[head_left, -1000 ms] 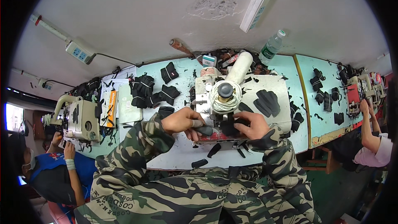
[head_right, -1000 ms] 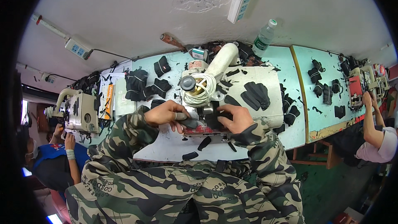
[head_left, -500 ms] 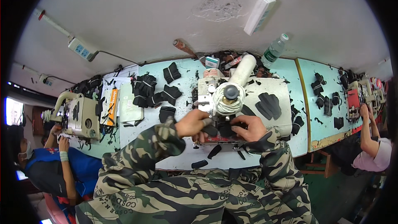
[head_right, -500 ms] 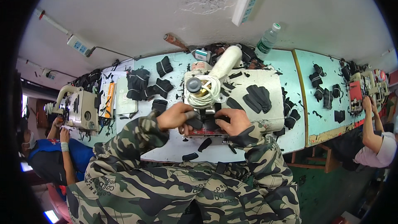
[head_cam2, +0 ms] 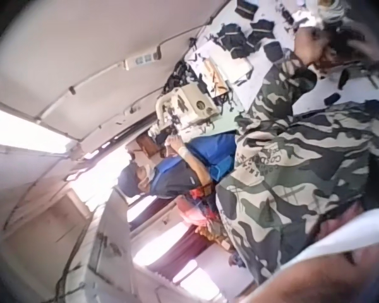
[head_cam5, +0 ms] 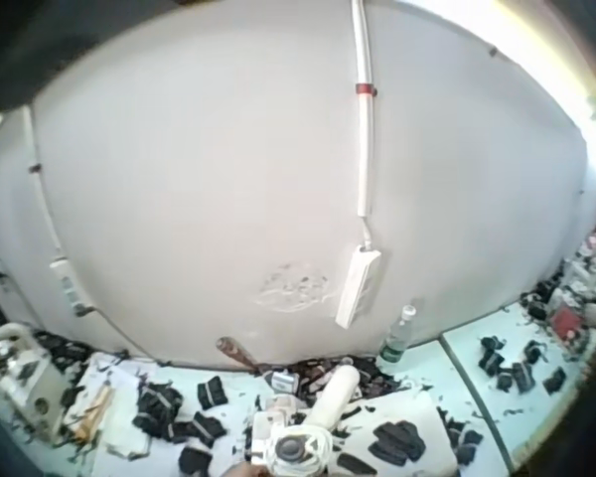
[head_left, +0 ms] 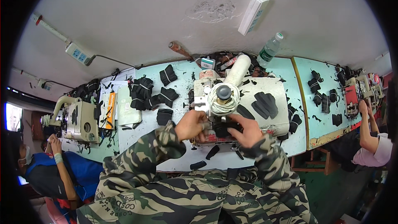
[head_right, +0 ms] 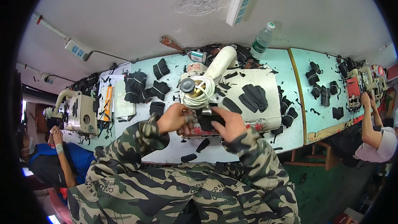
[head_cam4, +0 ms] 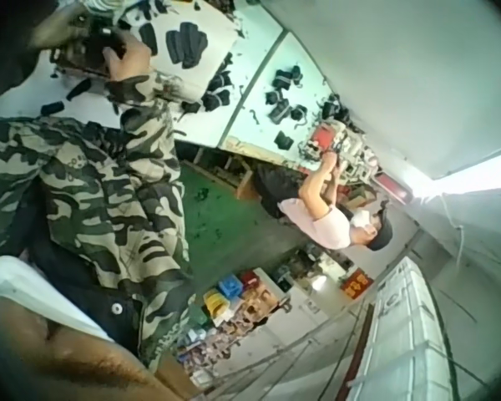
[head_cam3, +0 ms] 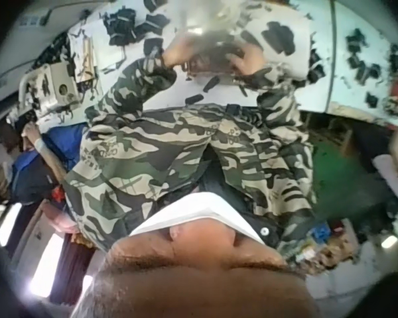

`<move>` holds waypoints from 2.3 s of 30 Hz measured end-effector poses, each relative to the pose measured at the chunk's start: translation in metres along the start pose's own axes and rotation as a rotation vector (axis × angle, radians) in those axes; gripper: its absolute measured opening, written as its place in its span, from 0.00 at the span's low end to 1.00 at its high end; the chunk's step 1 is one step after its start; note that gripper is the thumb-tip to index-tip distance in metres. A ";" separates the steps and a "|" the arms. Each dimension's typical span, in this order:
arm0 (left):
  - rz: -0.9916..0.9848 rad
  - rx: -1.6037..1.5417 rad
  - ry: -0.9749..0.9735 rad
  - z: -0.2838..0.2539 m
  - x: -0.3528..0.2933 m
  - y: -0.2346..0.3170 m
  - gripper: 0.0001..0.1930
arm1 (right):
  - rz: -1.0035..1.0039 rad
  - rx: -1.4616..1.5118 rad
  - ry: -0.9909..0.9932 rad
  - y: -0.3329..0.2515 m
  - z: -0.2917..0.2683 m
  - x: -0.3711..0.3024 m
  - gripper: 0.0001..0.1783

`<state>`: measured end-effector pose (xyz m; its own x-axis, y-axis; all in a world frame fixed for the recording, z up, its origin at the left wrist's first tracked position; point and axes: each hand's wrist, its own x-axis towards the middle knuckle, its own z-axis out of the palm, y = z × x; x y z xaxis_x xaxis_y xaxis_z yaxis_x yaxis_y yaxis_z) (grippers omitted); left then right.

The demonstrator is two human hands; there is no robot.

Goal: Assembling small black components using an industrial machine at a manual assembly station

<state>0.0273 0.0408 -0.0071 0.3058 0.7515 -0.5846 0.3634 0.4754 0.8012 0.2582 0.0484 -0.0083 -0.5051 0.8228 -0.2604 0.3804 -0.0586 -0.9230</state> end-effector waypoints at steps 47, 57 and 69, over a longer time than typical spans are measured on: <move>0.615 -0.310 0.352 0.158 0.055 0.053 0.38 | -0.267 -0.529 0.683 0.031 -0.052 -0.056 0.19; 0.437 -0.234 0.023 0.154 0.031 0.054 0.15 | -0.735 -0.571 0.717 -0.122 -0.071 -0.066 0.22; 0.659 0.250 0.169 0.193 -0.002 0.095 0.26 | -0.699 -0.245 0.523 -0.102 -0.107 -0.030 0.17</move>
<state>0.2312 -0.0041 0.0457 0.3977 0.9160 0.0536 0.3475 -0.2044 0.9152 0.3179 0.0903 0.1239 -0.2886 0.7809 0.5540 0.3034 0.6233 -0.7207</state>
